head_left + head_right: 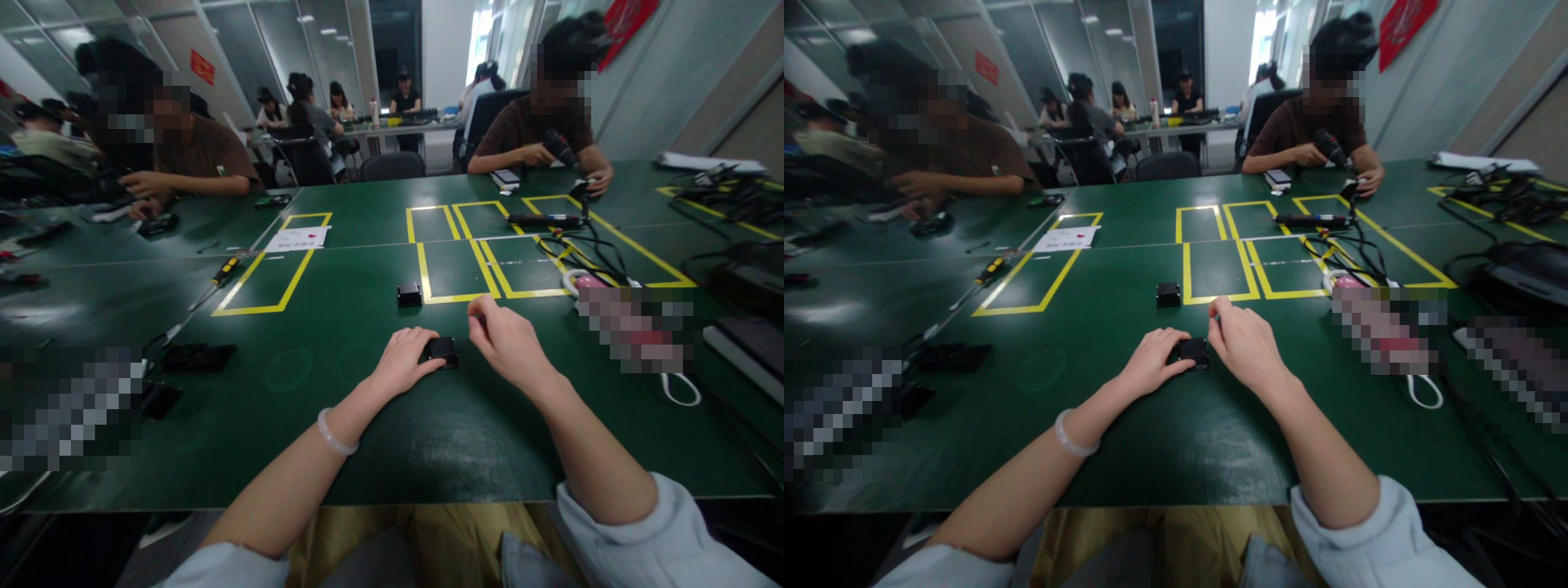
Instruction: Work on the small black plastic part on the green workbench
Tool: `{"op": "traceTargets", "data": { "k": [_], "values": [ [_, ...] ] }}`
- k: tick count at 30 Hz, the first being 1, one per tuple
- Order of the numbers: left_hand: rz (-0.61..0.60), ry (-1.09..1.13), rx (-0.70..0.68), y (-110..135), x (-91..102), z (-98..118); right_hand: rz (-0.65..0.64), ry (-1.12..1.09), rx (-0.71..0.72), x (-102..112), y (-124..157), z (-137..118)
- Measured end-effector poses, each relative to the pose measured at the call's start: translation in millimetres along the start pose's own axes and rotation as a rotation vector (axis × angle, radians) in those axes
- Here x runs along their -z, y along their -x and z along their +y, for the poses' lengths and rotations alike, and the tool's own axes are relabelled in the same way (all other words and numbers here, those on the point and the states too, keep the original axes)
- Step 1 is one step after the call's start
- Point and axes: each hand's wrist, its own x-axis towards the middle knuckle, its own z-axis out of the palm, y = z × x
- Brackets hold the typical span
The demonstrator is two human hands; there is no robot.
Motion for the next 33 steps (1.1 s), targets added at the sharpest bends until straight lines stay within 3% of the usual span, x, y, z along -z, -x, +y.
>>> {"op": "traceTargets", "data": {
  "k": [33],
  "values": [
    [0.018,-0.017,-0.017,0.3,-1.0,-0.9,0.046,0.059,0.079,1.8,2.5,-4.1]
  ]
}}
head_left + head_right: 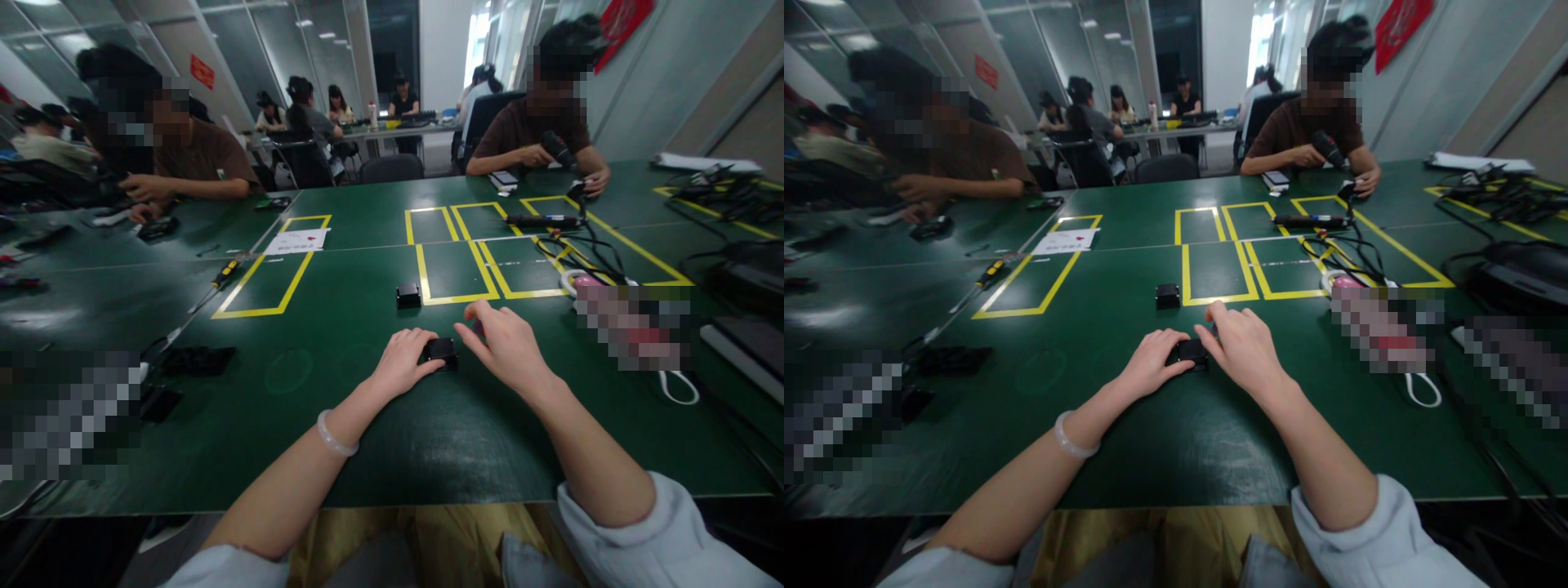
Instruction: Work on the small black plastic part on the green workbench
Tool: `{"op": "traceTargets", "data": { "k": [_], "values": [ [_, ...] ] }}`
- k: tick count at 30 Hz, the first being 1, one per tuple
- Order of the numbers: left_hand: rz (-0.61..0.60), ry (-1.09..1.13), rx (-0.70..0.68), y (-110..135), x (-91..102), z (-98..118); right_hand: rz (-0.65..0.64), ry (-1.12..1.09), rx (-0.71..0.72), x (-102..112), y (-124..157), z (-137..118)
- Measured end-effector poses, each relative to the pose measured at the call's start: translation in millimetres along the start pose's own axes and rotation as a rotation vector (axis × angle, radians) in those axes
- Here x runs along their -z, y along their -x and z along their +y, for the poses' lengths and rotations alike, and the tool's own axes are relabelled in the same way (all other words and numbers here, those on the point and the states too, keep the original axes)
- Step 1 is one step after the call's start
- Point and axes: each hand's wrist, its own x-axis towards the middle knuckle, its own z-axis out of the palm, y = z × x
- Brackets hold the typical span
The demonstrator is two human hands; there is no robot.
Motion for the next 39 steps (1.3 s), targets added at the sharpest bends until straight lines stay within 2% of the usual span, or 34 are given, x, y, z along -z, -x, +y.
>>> {"op": "traceTargets", "data": {
  "k": [7,19,34,39],
  "values": [
    [-0.008,-0.008,0.002,0.3,-0.2,-0.1,0.032,0.033,-0.015,-4.5,-0.1,1.9],
    [0.001,-0.012,-0.007,-0.5,-1.2,-1.0,0.077,-0.032,0.006,-6.5,0.6,1.3],
    [0.001,-0.013,-0.009,-0.6,-1.6,-1.4,0.072,-0.055,0.009,-6.2,0.5,0.3],
    [-0.002,-0.006,-0.001,-0.7,-2.1,-1.6,0.077,0.002,0.003,-7.7,-0.2,0.5]
  ]
}}
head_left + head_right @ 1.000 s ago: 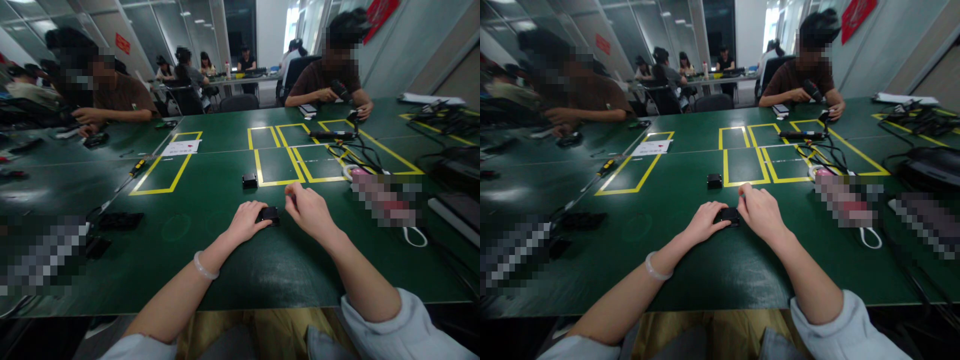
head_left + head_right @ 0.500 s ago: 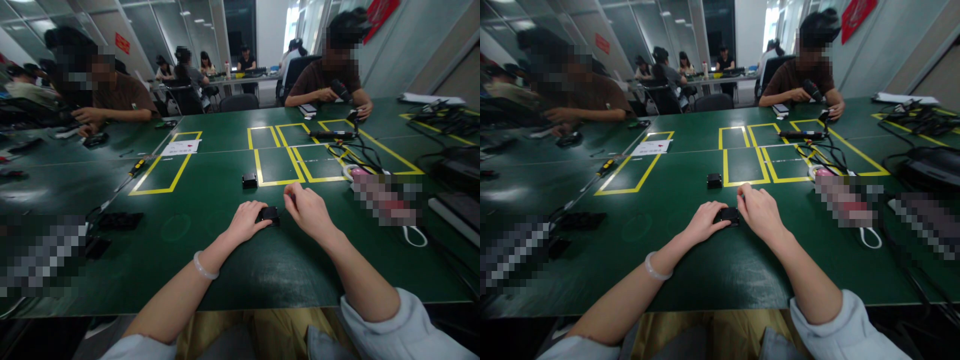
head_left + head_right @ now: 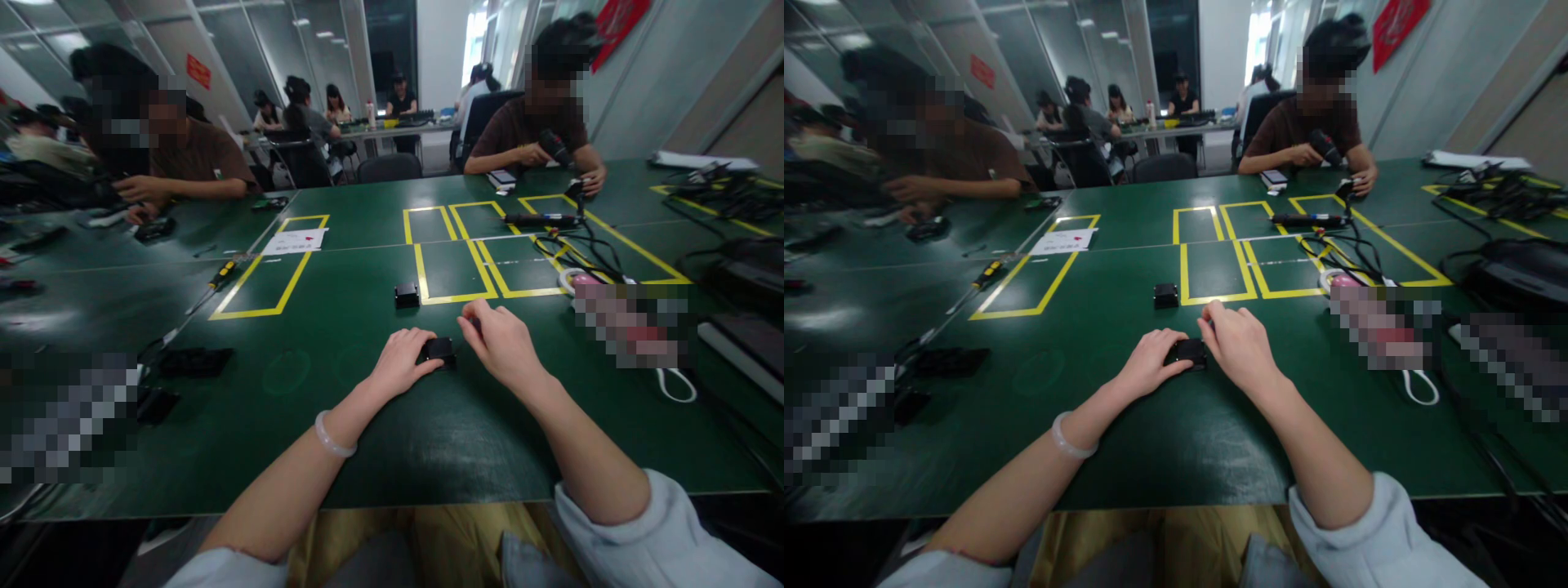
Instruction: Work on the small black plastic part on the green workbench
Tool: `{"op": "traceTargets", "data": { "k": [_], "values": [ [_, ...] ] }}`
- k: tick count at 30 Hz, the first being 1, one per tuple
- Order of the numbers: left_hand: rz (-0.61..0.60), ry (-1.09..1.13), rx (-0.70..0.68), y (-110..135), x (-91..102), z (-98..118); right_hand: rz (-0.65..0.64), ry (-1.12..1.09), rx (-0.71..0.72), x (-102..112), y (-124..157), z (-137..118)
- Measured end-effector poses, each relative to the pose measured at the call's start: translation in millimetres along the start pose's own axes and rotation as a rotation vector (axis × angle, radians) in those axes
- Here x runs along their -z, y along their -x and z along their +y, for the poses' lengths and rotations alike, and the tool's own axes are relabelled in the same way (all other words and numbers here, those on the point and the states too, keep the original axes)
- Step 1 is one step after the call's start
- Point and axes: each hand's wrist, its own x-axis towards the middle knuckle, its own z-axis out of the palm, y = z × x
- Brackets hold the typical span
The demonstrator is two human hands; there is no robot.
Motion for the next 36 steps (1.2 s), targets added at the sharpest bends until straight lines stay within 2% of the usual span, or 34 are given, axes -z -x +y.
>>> {"op": "traceTargets", "data": {
  "k": [9,26,36],
  "values": [
    [0.004,0.004,-0.002,0.0,0.9,1.2,-0.042,-0.014,-0.015,3.9,-0.7,-3.2],
    [-0.007,0.002,0.009,0.3,1.5,1.4,-0.044,-0.023,-0.009,4.4,-1.3,-3.7],
    [-0.006,0.001,0.005,0.0,1.3,1.4,0.049,0.062,0.017,-3.3,-0.3,0.4]
  ]
}}
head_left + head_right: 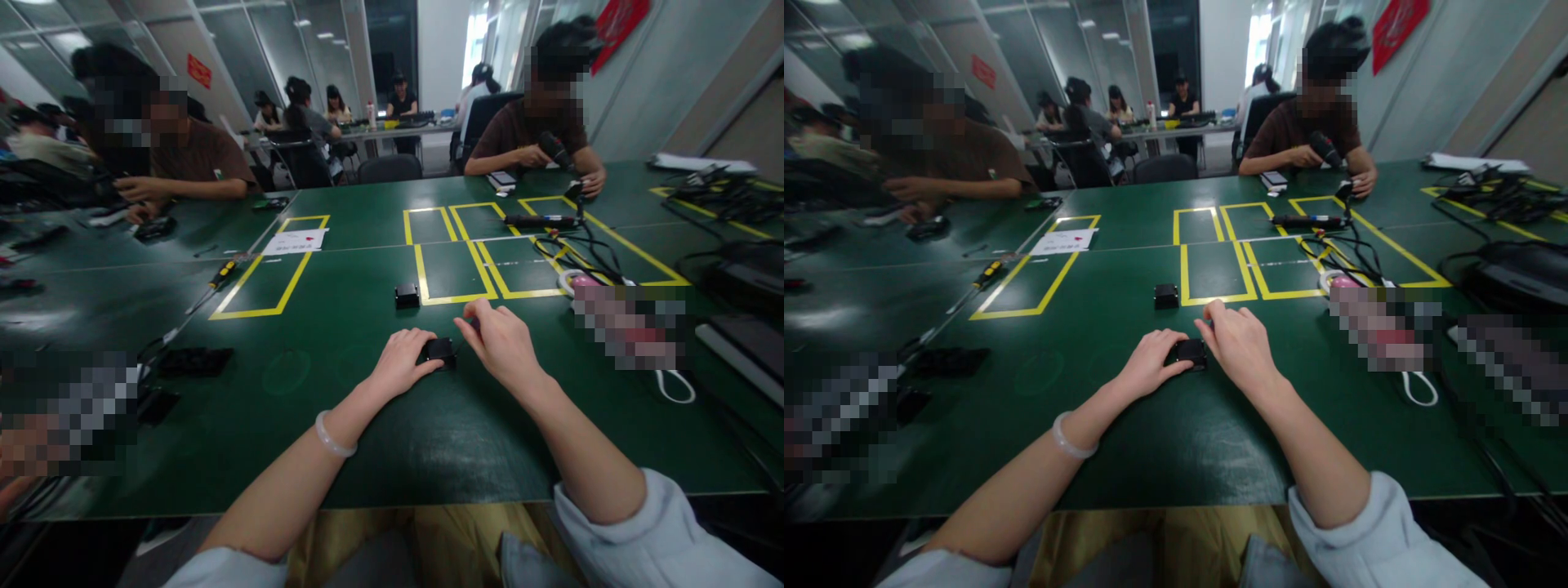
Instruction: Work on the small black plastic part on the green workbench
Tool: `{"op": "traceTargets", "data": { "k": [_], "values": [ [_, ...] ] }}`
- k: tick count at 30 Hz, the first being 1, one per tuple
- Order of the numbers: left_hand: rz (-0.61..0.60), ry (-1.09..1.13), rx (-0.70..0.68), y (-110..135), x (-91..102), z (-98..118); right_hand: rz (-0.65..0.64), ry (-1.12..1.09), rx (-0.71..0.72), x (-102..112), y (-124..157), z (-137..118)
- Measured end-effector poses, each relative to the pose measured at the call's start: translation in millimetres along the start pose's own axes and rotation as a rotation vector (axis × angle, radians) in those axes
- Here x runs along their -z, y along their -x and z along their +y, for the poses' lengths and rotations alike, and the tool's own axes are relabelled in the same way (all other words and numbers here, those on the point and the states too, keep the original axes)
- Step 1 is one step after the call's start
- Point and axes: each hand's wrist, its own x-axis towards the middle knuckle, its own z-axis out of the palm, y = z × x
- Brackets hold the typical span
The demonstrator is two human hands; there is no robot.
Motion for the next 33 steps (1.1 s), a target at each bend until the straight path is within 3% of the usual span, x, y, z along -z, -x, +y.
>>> {"op": "traceTargets", "data": {
  "k": [33],
  "values": [
    [0.003,0.014,0.007,1.5,2.6,0.1,-0.046,-0.026,-0.048,1.6,-0.3,0.4]
  ]
}}
